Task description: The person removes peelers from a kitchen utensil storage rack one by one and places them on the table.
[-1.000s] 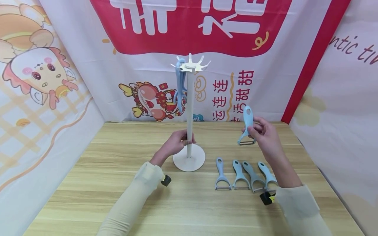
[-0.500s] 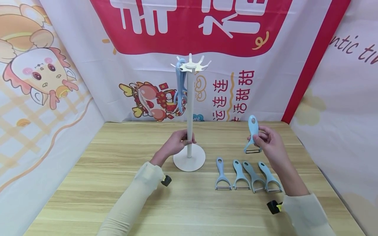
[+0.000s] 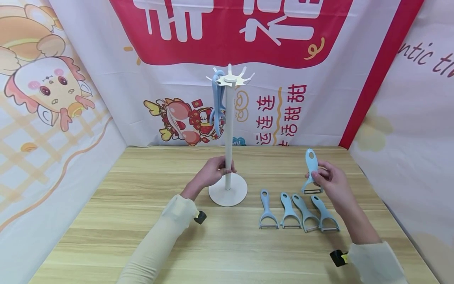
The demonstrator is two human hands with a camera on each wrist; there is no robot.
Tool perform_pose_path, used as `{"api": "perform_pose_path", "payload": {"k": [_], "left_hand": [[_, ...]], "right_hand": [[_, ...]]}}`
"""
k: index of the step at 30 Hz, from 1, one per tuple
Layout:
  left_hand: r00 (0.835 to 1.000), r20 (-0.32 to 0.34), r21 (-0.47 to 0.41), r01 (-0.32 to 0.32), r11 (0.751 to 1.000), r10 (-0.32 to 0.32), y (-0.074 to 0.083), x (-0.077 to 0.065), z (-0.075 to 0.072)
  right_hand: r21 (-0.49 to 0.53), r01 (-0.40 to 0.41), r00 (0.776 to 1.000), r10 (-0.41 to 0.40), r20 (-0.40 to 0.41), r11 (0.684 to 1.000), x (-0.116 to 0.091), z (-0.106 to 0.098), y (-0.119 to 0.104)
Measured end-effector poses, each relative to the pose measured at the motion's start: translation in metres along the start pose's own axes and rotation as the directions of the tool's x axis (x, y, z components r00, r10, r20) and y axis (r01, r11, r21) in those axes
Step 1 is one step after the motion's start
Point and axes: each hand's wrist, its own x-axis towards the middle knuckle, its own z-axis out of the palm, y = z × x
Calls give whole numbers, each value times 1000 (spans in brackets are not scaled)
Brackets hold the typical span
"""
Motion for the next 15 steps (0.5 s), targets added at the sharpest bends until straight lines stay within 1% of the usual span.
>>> {"api": "perform_pose_path", "payload": {"k": [2, 8, 15], "left_hand": [[1000, -1, 4, -6, 1000, 6, 0, 0, 0], [1000, 5, -5, 2, 1000, -2, -1, 1, 1], [1000, 7, -19, 20, 1000, -19, -2, 1, 1]], "right_hand": [[-6, -9, 1000, 9, -3, 1000, -2, -4, 3], [33, 0, 1000, -1, 24, 999, -8, -17, 16], [-38, -37, 999, 38, 15, 999, -15, -33, 29]]}}
